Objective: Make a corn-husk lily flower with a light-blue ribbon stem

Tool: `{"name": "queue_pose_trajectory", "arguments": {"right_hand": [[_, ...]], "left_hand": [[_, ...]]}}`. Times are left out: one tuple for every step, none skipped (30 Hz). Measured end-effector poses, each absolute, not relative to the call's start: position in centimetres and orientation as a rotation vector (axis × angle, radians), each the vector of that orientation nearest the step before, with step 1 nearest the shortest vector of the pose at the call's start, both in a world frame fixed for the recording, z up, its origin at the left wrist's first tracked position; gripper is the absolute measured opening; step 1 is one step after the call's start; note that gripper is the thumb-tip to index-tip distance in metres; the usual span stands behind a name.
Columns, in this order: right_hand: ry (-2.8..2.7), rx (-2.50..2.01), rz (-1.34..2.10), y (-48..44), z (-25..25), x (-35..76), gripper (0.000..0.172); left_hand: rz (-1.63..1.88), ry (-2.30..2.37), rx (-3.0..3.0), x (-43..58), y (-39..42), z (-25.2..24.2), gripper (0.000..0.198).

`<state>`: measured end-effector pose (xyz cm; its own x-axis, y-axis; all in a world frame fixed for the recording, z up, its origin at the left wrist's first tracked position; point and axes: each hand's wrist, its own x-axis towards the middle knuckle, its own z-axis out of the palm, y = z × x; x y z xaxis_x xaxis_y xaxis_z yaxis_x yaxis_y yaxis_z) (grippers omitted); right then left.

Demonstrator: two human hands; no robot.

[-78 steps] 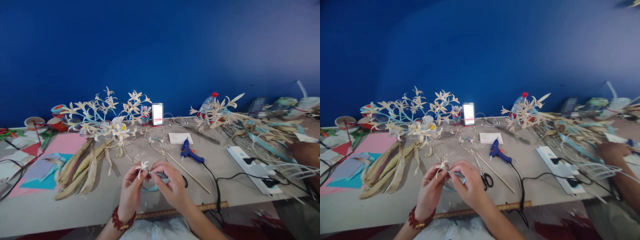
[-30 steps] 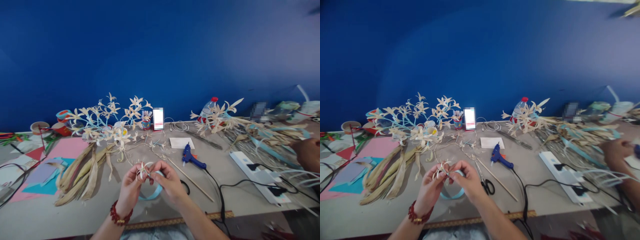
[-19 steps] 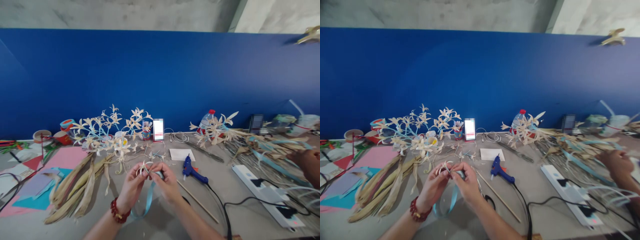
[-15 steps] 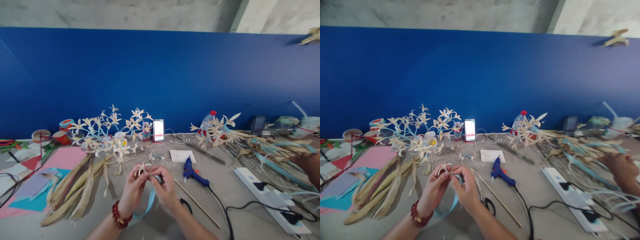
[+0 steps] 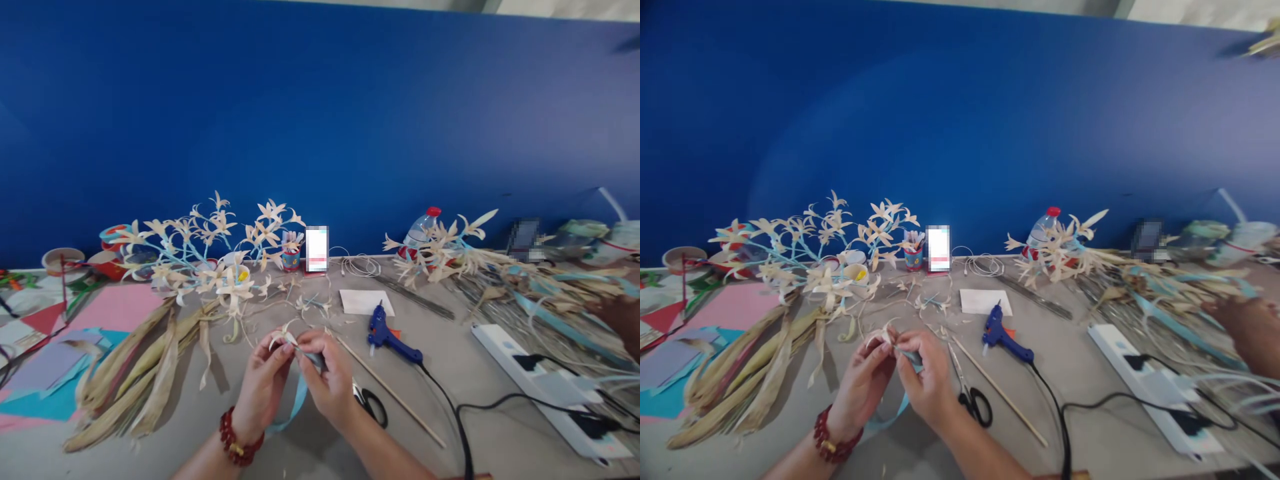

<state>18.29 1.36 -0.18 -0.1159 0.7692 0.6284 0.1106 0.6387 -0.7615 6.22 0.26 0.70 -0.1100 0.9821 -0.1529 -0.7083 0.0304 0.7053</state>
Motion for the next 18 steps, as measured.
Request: {"name": "queue_pose_trajectory", "arguments": {"right_hand": [[-1.606, -0.735, 0.694, 1.41, -0.2, 18.26, 0.008], [-1.586, -0.73, 0.745, 1.46, -0.2, 18.23, 0.005], [-1.555, -0.729, 0.808, 1.51, -0.2, 18.19, 0.003], [-1.516, -0.732, 0.876, 1.56, -0.19, 18.15, 0.003], [-1.478, -0.737, 0.94, 1.6, -0.18, 18.11, 0.006], [-1.45, -0.741, 0.995, 1.63, -0.18, 18.08, 0.008], [-1.431, -0.743, 1.032, 1.65, -0.19, 18.06, 0.009], [-1.421, -0.744, 1.052, 1.67, -0.2, 18.07, 0.01], [-1.417, -0.744, 1.058, 1.68, -0.21, 18.09, 0.01], [-1.417, -0.744, 1.052, 1.69, -0.22, 18.13, 0.009], [-1.42, -0.744, 1.039, 1.71, -0.22, 18.18, 0.009], [-1.429, -0.741, 1.022, 1.73, -0.21, 18.22, 0.008], [-1.442, -0.735, 1.005, 1.75, -0.2, 18.26, 0.007], [-1.457, -0.727, 0.992, 1.77, -0.17, 18.29, 0.007], [-1.468, -0.721, 0.985, 1.79, -0.15, 18.3, 0.006], [-1.475, -0.718, 0.981, 1.81, -0.14, 18.3, 0.005], [-1.477, -0.718, 0.977, 1.83, -0.14, 18.29, 0.005], [-1.477, -0.721, 0.97, 1.83, -0.15, 18.28, 0.004]], "left_hand": [[1.53, 0.77, 0.475, 6.08, 0.27, 0.71, 0.018], [1.537, 0.772, 0.497, 5.95, 0.29, 0.73, 0.017], [1.542, 0.773, 0.527, 5.82, 0.33, 0.75, 0.016], [1.544, 0.772, 0.556, 5.7, 0.37, 0.75, 0.015], [1.544, 0.771, 0.578, 5.59, 0.41, 0.73, 0.014], [1.542, 0.771, 0.594, 5.5, 0.44, 0.69, 0.013], [1.544, 0.775, 0.602, 5.44, 0.47, 0.64, 0.012], [1.549, 0.781, 0.611, 5.4, 0.48, 0.59, 0.012], [1.556, 0.789, 0.627, 5.39, 0.47, 0.56, 0.013], [1.565, 0.798, 0.647, 5.41, 0.46, 0.55, 0.014], [1.57, 0.804, 0.668, 5.45, 0.44, 0.55, 0.015], [1.57, 0.807, 0.688, 5.49, 0.42, 0.57, 0.017], [1.566, 0.811, 0.701, 5.53, 0.41, 0.59, 0.018], [1.561, 0.816, 0.707, 5.56, 0.42, 0.58, 0.018], [1.56, 0.824, 0.709, 5.56, 0.43, 0.55, 0.018], [1.561, 0.834, 0.715, 5.55, 0.46, 0.49, 0.017], [1.565, 0.845, 0.728, 5.51, 0.49, 0.39, 0.016], [1.574, 0.856, 0.742, 5.47, 0.52, 0.27, 0.015]]}}
